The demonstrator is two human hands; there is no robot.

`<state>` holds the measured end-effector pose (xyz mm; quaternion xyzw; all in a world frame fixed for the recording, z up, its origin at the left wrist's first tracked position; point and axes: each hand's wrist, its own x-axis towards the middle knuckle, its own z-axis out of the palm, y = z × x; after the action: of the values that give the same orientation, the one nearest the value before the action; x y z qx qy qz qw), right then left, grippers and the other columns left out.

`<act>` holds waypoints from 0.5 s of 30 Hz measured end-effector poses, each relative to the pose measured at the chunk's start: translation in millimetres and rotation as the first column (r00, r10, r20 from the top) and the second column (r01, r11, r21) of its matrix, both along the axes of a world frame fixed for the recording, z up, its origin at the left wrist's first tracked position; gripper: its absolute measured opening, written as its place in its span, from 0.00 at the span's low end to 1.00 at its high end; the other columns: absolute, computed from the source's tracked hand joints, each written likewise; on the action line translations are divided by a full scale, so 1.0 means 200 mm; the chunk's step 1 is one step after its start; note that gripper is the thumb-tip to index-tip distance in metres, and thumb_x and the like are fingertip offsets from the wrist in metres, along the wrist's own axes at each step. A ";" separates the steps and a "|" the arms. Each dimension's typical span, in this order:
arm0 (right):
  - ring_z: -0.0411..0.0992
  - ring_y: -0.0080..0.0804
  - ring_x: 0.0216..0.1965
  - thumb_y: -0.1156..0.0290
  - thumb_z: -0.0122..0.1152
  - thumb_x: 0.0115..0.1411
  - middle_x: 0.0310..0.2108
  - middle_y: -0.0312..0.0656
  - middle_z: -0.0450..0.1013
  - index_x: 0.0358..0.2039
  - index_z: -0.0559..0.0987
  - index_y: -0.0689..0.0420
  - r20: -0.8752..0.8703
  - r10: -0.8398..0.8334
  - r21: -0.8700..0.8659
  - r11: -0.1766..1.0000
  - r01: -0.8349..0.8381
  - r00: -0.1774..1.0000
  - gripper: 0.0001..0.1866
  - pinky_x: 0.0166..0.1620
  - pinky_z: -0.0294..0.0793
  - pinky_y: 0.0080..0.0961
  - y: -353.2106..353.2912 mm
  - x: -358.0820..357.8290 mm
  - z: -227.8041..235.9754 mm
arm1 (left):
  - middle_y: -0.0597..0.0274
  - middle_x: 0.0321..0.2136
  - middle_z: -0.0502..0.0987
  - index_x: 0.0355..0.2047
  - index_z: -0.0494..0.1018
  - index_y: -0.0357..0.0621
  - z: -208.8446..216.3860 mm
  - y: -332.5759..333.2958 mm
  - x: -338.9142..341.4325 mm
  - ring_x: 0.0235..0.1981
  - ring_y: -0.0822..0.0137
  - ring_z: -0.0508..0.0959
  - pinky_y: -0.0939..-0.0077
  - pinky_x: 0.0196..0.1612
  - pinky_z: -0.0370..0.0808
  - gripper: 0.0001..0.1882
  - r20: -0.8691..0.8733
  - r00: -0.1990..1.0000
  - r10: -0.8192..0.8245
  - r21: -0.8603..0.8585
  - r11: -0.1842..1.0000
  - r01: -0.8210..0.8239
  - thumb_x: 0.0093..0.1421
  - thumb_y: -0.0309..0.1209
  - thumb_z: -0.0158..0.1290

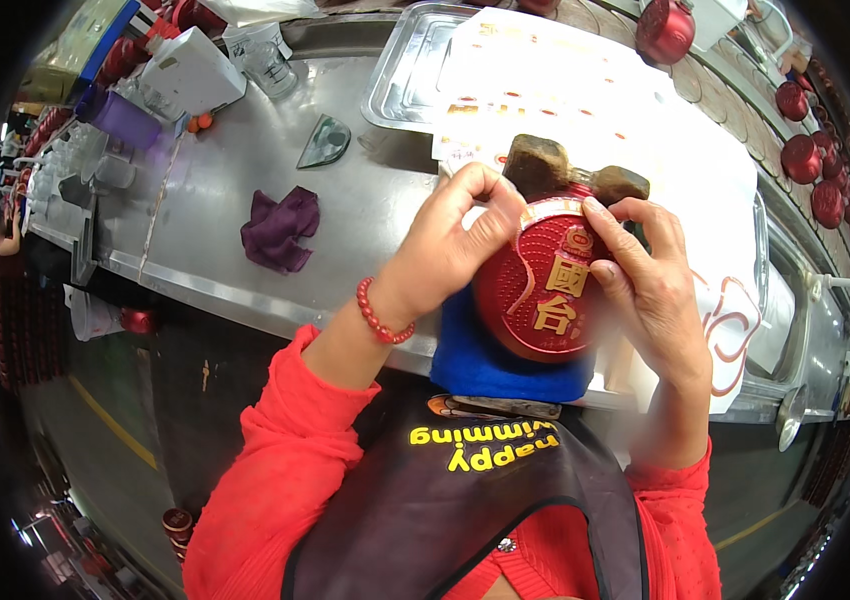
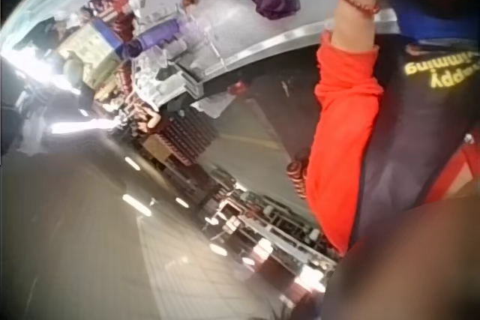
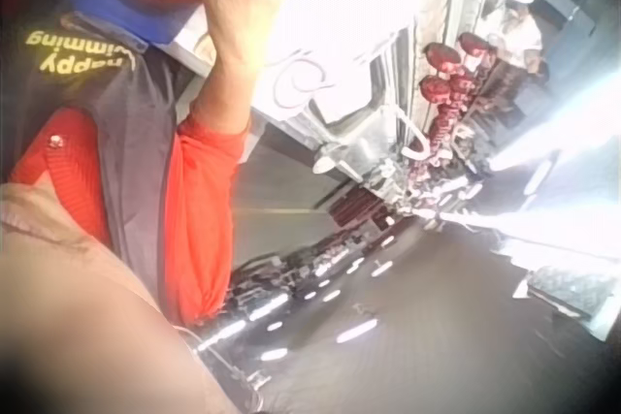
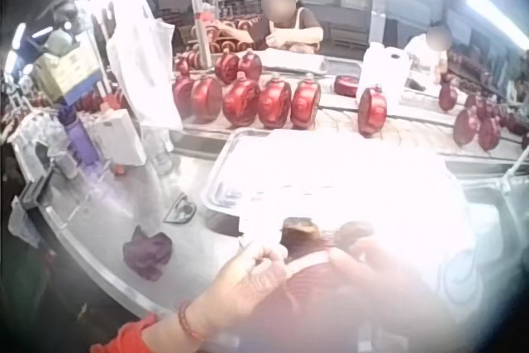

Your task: The person applies gold stickers to a red spherical ornament mounted in a blue holder, then wipes the surface with a green sponge and a purple cloth. The person repeats this process on multiple ornaments, placing finished items aside.

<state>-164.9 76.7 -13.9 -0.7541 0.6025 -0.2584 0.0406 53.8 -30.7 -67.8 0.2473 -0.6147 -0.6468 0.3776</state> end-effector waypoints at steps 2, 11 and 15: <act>0.68 0.47 0.53 0.71 0.65 0.61 0.51 0.48 0.71 0.59 0.79 0.55 0.006 -0.008 0.046 0.999 0.008 1.000 0.24 0.58 0.69 0.39 0.00 0.00 0.00 | 0.64 0.46 0.72 0.42 0.71 0.43 -0.01 0.02 0.00 0.47 0.75 0.70 0.77 0.55 0.66 0.16 0.026 1.000 0.000 -0.150 0.989 0.004 0.69 0.42 0.58; 0.68 0.46 0.55 0.72 0.63 0.63 0.52 0.48 0.70 0.59 0.79 0.58 0.033 -0.016 0.073 0.997 0.014 0.999 0.23 0.60 0.68 0.37 0.01 0.01 0.00 | 0.70 0.29 0.75 0.33 0.72 0.42 0.03 0.00 0.01 0.33 0.80 0.72 0.82 0.38 0.71 0.10 0.048 0.994 -0.098 0.218 0.972 0.086 0.65 0.34 0.60; 0.68 0.46 0.55 0.72 0.63 0.63 0.53 0.48 0.70 0.60 0.78 0.57 0.026 -0.017 0.063 0.998 0.016 1.000 0.23 0.60 0.68 0.37 0.02 0.01 -0.01 | 0.70 0.28 0.76 0.32 0.71 0.44 0.04 -0.02 0.03 0.30 0.81 0.73 0.83 0.35 0.70 0.07 0.093 0.989 -0.111 0.164 0.982 0.095 0.66 0.30 0.57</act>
<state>-163.5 79.8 -15.2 -0.7439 0.6160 -0.2495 0.0702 59.1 -34.8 -58.8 0.2770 -0.5916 -0.6991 0.2909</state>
